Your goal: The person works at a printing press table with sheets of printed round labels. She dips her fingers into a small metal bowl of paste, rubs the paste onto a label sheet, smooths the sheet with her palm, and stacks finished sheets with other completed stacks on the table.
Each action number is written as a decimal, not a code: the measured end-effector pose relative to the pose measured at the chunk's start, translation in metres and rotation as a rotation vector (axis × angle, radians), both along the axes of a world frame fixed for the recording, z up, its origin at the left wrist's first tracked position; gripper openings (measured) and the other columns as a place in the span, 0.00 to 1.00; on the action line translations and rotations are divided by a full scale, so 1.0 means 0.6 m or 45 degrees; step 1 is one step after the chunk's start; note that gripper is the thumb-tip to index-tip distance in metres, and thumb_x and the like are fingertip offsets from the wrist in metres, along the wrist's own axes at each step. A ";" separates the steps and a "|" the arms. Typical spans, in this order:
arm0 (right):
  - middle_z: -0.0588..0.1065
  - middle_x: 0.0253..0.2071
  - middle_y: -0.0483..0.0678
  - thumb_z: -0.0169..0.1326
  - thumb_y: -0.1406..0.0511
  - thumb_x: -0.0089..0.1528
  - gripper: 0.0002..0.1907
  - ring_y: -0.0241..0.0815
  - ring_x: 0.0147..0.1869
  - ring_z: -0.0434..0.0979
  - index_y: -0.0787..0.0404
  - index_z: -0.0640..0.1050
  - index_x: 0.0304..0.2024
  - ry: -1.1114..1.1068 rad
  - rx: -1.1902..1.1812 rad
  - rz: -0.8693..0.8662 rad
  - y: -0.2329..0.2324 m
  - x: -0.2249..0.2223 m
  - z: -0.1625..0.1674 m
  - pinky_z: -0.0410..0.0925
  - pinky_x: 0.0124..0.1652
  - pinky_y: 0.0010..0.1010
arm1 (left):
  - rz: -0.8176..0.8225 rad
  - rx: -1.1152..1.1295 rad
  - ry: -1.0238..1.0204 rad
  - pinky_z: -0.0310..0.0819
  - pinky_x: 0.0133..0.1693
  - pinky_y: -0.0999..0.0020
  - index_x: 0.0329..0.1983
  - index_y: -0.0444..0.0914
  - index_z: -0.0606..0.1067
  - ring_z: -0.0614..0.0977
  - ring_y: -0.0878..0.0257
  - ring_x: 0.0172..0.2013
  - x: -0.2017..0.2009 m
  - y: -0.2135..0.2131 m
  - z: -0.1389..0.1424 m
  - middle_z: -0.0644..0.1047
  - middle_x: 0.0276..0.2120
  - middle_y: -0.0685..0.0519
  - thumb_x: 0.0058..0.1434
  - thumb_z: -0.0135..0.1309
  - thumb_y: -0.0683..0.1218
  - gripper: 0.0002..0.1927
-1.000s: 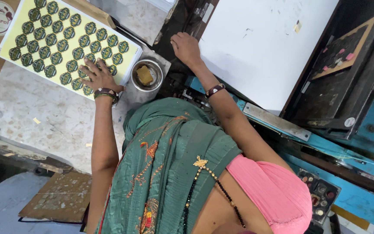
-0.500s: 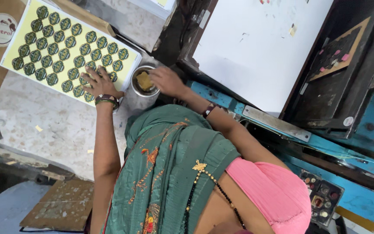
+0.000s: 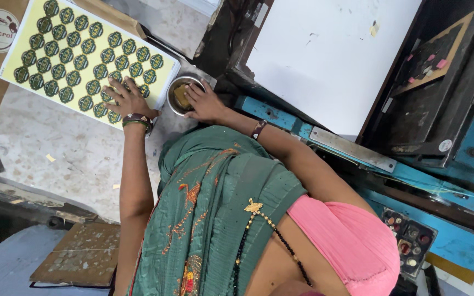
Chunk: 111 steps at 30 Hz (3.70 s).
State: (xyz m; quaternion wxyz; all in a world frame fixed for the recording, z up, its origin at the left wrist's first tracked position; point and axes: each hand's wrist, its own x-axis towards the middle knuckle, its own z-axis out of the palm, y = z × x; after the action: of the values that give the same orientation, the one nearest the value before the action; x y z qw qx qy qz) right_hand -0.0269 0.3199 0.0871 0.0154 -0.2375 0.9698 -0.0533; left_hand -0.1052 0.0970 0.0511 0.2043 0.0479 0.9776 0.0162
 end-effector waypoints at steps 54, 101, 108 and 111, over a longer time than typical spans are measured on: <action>0.59 0.75 0.56 0.60 0.56 0.64 0.34 0.57 0.78 0.54 0.60 0.68 0.70 -0.010 -0.233 0.171 -0.023 -0.063 0.010 0.56 0.66 0.53 | 0.067 0.237 0.104 0.37 0.65 0.16 0.82 0.35 0.46 0.39 0.25 0.74 0.005 0.026 -0.023 0.40 0.76 0.30 0.40 0.74 0.58 0.71; 0.53 0.77 0.48 0.64 0.56 0.58 0.42 0.49 0.80 0.49 0.52 0.63 0.72 -0.176 -0.263 -0.005 -0.015 -0.042 0.042 0.54 0.64 0.57 | -0.047 -0.029 -0.019 0.44 0.63 0.19 0.81 0.39 0.40 0.37 0.27 0.74 0.002 0.024 -0.001 0.34 0.76 0.30 0.35 0.76 0.65 0.79; 0.52 0.77 0.48 0.65 0.55 0.57 0.43 0.48 0.81 0.48 0.52 0.63 0.72 -0.158 -0.252 -0.019 -0.019 -0.038 0.040 0.54 0.65 0.58 | -0.061 -0.031 0.000 0.44 0.63 0.18 0.81 0.38 0.41 0.38 0.26 0.73 0.000 0.019 -0.006 0.34 0.76 0.29 0.36 0.76 0.65 0.79; 0.52 0.77 0.47 0.65 0.56 0.56 0.43 0.47 0.81 0.48 0.51 0.63 0.72 -0.170 -0.246 -0.029 -0.020 -0.040 0.040 0.54 0.66 0.59 | -0.055 -0.031 -0.005 0.44 0.63 0.18 0.81 0.38 0.41 0.38 0.26 0.74 -0.001 0.019 -0.006 0.34 0.76 0.30 0.35 0.76 0.66 0.79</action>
State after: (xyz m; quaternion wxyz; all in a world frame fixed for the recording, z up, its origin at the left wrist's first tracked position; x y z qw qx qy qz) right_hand -0.0508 0.3081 0.1112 0.0562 -0.2226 0.9596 -0.1623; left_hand -0.1056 0.1085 0.0474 0.2070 0.0666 0.9761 0.0001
